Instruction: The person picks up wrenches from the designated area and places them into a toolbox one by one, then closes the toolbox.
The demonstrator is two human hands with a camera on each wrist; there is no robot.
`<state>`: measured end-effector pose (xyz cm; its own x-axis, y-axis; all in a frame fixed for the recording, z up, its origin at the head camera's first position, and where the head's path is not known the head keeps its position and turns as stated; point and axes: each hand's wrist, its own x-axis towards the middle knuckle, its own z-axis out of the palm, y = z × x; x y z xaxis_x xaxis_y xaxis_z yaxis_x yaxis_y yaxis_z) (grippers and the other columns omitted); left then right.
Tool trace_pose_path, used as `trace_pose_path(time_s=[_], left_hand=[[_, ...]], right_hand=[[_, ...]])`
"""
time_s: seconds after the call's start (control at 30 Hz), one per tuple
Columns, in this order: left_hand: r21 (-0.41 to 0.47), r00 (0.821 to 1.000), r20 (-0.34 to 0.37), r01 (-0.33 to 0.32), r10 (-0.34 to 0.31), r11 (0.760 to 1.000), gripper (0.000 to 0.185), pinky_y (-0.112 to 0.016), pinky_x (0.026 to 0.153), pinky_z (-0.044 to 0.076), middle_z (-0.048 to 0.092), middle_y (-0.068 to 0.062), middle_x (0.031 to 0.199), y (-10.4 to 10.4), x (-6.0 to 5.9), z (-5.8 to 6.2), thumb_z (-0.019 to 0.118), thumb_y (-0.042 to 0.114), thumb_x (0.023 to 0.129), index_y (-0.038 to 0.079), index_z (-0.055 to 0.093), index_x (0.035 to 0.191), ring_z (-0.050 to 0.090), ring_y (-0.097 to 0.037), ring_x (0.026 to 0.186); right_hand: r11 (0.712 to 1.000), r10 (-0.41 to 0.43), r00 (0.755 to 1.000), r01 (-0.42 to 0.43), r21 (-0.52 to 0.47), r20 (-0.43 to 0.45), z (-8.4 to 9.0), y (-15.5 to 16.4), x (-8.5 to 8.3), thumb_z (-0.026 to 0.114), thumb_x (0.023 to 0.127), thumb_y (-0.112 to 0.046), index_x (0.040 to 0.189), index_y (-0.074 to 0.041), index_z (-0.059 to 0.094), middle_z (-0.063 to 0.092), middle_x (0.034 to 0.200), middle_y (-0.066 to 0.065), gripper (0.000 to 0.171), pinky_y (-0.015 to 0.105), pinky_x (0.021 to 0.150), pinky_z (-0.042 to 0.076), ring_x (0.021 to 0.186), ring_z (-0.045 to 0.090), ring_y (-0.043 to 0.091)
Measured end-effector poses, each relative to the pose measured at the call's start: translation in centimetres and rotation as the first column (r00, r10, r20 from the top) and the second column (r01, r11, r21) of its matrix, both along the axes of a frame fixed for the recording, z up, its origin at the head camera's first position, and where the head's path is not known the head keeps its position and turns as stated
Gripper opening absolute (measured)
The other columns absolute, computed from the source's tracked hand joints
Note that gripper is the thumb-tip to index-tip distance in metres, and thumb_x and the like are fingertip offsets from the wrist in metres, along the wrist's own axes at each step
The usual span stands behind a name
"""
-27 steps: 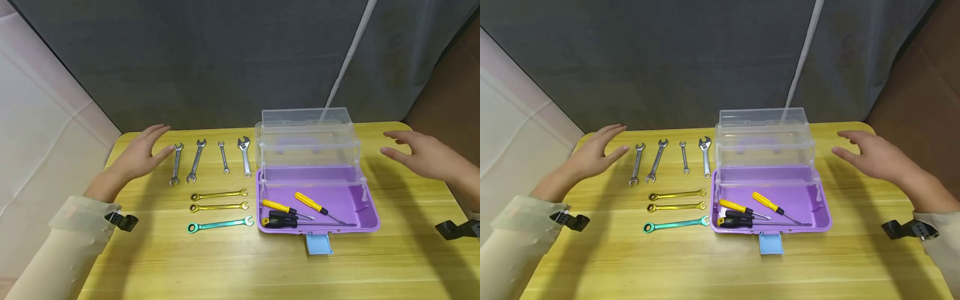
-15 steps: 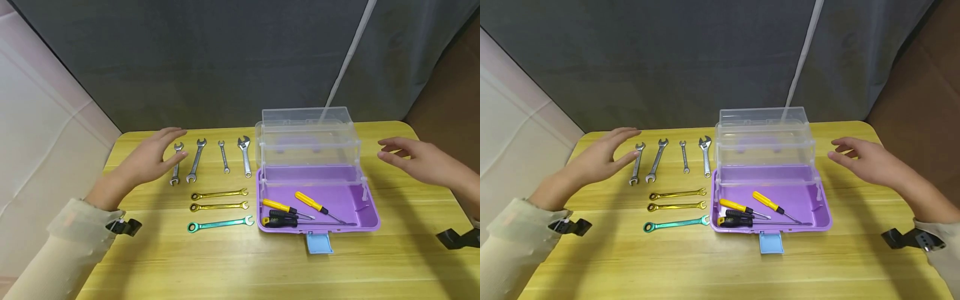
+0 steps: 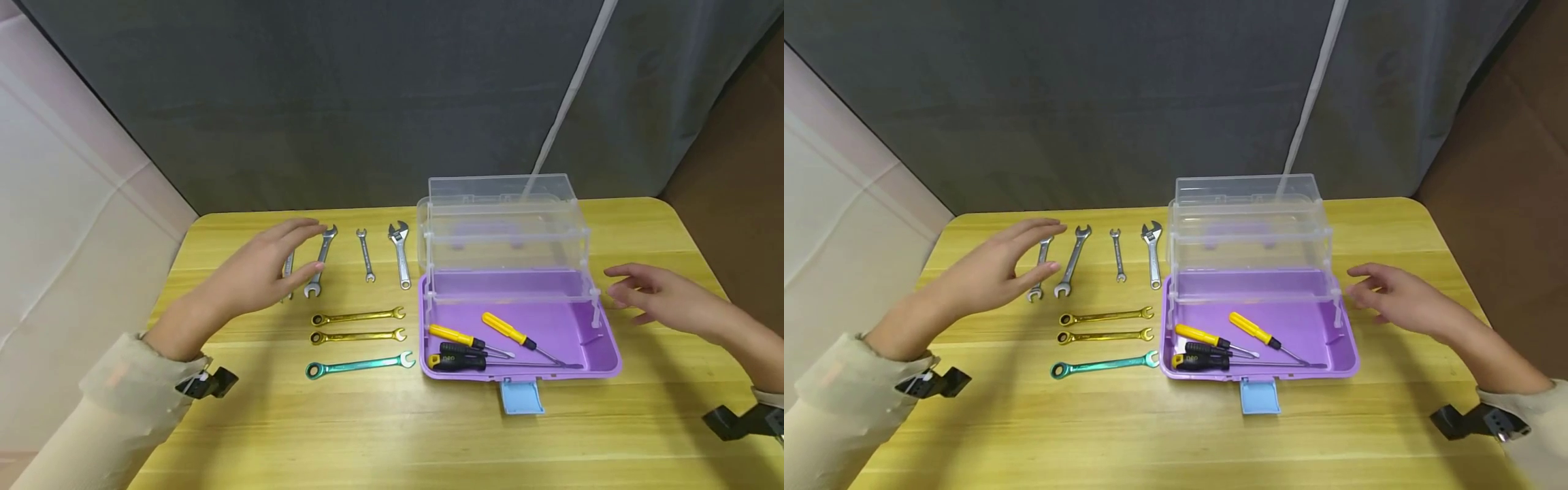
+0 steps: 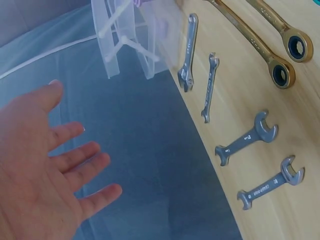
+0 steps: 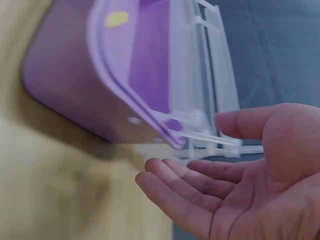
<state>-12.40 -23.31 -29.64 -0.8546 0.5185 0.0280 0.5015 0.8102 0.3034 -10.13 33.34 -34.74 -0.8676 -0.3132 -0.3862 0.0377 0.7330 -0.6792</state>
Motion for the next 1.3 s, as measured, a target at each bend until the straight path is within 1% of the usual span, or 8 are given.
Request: trace_pose_path(time_s=[0.1,0.27,0.57,0.87,0.93,1.03,1.13,1.3], left_hand=[[0.003,1.000,0.007,-0.019,0.019,1.000,0.058,-0.059,0.113,0.033,0.043,-0.020,0.153,-0.1,0.0,-0.1,0.065,0.030,0.102,0.005,0.046,0.150,0.041,-0.041,0.141],[-0.009,0.994,0.059,-0.096,0.096,0.995,0.062,-0.060,0.112,0.034,0.038,-0.022,0.156,-0.4,-0.3,-0.6,0.065,0.029,0.102,0.002,0.041,0.153,0.038,-0.043,0.142],[-0.010,0.957,0.109,-0.269,0.269,0.963,0.065,-0.065,0.109,0.035,0.032,-0.034,0.153,-1.3,-1.3,-3.2,0.063,0.024,0.102,-0.008,0.035,0.152,0.036,-0.052,0.138],[-0.018,0.874,0.228,-0.437,0.430,0.899,0.069,-0.064,0.104,0.040,0.032,-0.041,0.150,-2.0,-2.5,-6.3,0.059,0.025,0.102,-0.012,0.030,0.152,0.040,-0.055,0.132],[-0.008,0.851,0.265,-0.469,0.454,0.883,0.070,-0.061,0.097,0.046,0.033,-0.043,0.147,-2.3,-2.9,-7.0,0.059,0.025,0.103,-0.013,0.029,0.153,0.049,-0.052,0.122],[0.031,0.817,0.323,-0.513,0.477,0.858,0.071,-0.049,0.082,0.053,0.039,-0.044,0.139,-3.0,-3.4,-8.1,0.059,0.023,0.103,-0.016,0.026,0.152,0.067,-0.038,0.093],[0.059,0.787,0.357,-0.556,0.503,0.829,0.069,-0.039,0.072,0.053,0.045,-0.043,0.127,-3.6,-3.8,-9.1,0.059,0.021,0.102,-0.020,0.028,0.148,0.067,-0.023,0.063],[0.087,0.747,0.385,-0.614,0.542,0.785,0.048,-0.032,0.060,0.053,0.065,-0.035,0.096,-4.0,-4.1,-9.9,0.060,0.018,0.100,-0.020,0.046,0.126,0.067,-0.020,0.053]], right_hand=[[0.997,-0.008,0.997,0.014,-0.075,0.078,-1.1,-0.2,0.5,0.051,0.108,-0.016,0.148,0.018,0.028,0.061,0.120,0.025,0.057,0.044,0.079,0.060,0.107,0.066,0.035],[0.979,-0.018,0.988,0.049,-0.198,0.153,-2.3,-0.5,1.1,0.051,0.106,-0.008,0.146,0.019,0.028,0.061,0.111,0.020,0.053,0.040,0.076,0.061,0.094,0.069,0.021],[0.981,-0.049,0.992,0.070,-0.181,0.119,-2.9,-0.9,1.6,0.051,0.104,0.000,0.144,0.019,0.030,0.059,0.100,0.012,0.049,0.036,0.071,0.060,0.084,0.065,0.013],[0.976,-0.081,0.986,0.108,-0.191,0.144,-3.0,-1.1,1.4,0.048,0.105,0.002,0.138,0.017,0.032,0.061,0.100,0.012,0.039,0.036,0.070,0.060,0.084,0.066,0.015],[0.974,-0.088,0.986,0.115,-0.195,0.143,-3.0,-1.0,1.4,0.049,0.105,0.002,0.136,0.017,0.033,0.061,0.100,0.012,0.037,0.036,0.070,0.060,0.083,0.066,0.015],[0.971,-0.093,0.985,0.122,-0.204,0.148,-3.2,-1.0,1.4,0.050,0.105,0.001,0.133,0.016,0.035,0.061,0.100,0.012,0.036,0.036,0.070,0.060,0.083,0.066,0.015],[0.969,-0.091,0.984,0.123,-0.212,0.151,-3.3,-1.0,1.4,0.050,0.105,0.001,0.132,0.015,0.035,0.062,0.101,0.012,0.034,0.036,0.070,0.060,0.083,0.066,0.015],[0.970,-0.091,0.984,0.122,-0.210,0.151,-3.3,-0.9,1.5,0.049,0.105,0.002,0.132,0.015,0.035,0.062,0.101,0.012,0.034,0.036,0.070,0.060,0.083,0.066,0.014]])
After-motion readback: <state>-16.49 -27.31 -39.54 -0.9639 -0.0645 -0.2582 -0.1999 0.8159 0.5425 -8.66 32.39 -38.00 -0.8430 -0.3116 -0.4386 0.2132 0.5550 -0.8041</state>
